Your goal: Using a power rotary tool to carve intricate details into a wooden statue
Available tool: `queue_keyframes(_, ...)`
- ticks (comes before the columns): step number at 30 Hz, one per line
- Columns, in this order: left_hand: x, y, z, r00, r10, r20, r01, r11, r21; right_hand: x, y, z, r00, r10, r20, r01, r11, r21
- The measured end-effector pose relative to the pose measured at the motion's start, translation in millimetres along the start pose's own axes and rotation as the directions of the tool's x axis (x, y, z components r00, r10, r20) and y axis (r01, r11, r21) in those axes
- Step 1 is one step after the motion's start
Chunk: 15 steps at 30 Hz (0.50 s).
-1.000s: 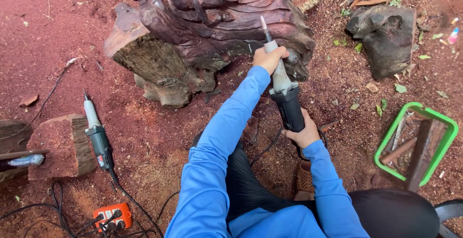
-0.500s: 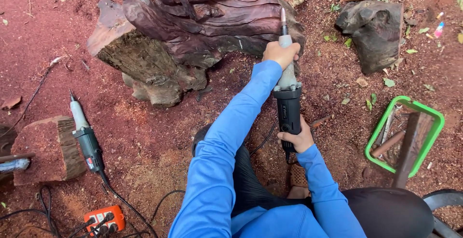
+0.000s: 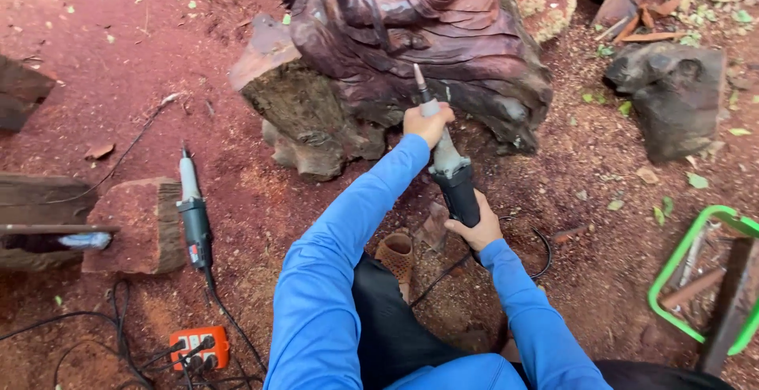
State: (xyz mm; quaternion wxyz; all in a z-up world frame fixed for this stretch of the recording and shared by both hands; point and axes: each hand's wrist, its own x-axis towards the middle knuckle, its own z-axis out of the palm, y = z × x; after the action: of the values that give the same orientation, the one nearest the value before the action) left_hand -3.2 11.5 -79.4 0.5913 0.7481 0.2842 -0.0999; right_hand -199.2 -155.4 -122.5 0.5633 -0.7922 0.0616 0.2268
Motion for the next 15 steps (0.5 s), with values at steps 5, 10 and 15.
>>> queue_keyframes(5,11,11,-56,0.997,0.049,-0.055,-0.053,0.996,-0.074,30,-16,30,0.994,-0.107,0.005,0.107,0.994,-0.038)
queue_keyframes(10,23,20,-75,0.995,0.088,-0.051,-0.093,0.988,-0.121,54,-14,32,0.996,-0.081,-0.022,0.078,0.99,-0.119)
queue_keyframes(15,14,41,-77,0.998,0.066,-0.012,-0.066,0.994,-0.092,59,-18,28,0.994,-0.089,-0.062,0.082,0.99,-0.116)
